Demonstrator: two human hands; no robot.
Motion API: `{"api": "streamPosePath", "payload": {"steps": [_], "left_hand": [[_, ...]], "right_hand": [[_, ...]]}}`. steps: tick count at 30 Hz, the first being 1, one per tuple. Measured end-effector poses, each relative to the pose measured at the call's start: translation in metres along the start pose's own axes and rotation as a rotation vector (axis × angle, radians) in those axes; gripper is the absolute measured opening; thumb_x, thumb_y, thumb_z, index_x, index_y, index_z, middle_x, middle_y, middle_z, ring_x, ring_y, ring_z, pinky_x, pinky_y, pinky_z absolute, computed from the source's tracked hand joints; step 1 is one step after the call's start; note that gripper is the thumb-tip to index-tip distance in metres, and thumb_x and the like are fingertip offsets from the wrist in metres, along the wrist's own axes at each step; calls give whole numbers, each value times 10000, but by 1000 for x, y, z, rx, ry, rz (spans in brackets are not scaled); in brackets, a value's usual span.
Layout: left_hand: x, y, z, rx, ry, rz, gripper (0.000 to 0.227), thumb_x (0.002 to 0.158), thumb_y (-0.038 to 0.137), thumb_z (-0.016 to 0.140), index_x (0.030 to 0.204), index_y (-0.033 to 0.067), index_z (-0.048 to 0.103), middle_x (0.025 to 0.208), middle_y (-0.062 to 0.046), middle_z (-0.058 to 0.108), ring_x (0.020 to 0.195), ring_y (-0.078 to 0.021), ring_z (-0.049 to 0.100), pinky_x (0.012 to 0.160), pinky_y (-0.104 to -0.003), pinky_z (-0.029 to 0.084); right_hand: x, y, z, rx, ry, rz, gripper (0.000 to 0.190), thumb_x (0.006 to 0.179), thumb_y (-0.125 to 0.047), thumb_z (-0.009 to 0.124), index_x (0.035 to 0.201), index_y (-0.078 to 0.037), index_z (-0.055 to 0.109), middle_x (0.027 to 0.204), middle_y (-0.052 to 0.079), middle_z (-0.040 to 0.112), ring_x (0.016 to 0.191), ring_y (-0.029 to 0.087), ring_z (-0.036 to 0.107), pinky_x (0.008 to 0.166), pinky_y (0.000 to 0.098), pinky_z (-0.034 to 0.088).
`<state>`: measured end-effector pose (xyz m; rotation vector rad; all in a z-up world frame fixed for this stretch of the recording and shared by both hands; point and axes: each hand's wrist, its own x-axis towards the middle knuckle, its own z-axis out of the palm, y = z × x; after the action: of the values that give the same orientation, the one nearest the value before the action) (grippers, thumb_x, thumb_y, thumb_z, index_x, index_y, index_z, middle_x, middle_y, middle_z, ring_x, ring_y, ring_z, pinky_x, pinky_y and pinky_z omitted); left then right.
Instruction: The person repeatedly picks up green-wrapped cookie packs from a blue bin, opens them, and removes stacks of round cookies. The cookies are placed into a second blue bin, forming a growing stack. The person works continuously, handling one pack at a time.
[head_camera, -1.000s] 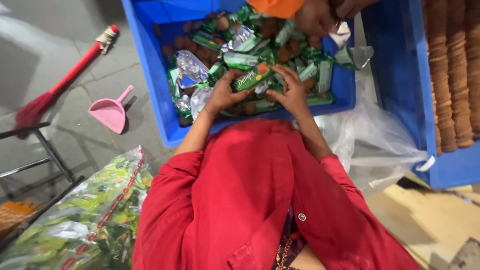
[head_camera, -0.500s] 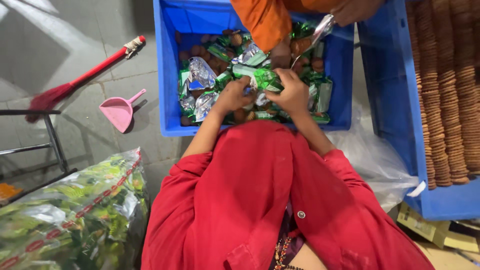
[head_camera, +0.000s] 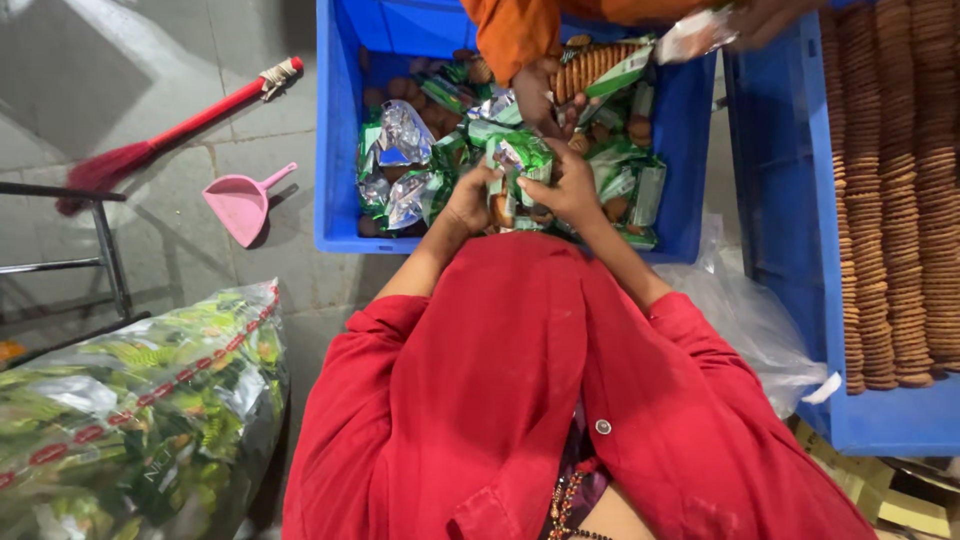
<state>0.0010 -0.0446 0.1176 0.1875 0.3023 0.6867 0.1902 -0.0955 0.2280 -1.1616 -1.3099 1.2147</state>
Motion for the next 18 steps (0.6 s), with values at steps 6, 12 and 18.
{"api": "streamPosePath", "payload": {"steps": [6, 12, 18], "left_hand": [[16, 8, 10, 222, 201, 13, 619, 1004, 363, 614, 1541, 196, 355, 1391, -60, 589, 1232, -254, 611, 1018, -445, 536], [5, 13, 0, 302, 193, -95, 648, 997, 409, 663, 1541, 244, 351, 1224, -63, 648, 938, -250, 677, 780, -444, 589], [-27, 23, 7, 160, 153, -272, 589, 960, 411, 688, 1457, 270, 406, 1000, -121, 671, 761, -257, 677, 621, -415, 567]], "right_hand": [[9, -3, -6, -28, 40, 23, 588, 884, -136, 812, 1389, 27, 561, 1233, 75, 680, 1090, 130, 652, 958, 295, 539], [4, 17, -32, -184, 321, -107, 581, 868, -204, 849, 1326, 50, 598, 1167, 118, 718, 1046, 167, 705, 940, 313, 562], [2, 59, -76, -732, 610, 266, 623, 823, -456, 915, 1136, 41, 704, 1014, 170, 743, 919, 299, 701, 878, 396, 542]]}}
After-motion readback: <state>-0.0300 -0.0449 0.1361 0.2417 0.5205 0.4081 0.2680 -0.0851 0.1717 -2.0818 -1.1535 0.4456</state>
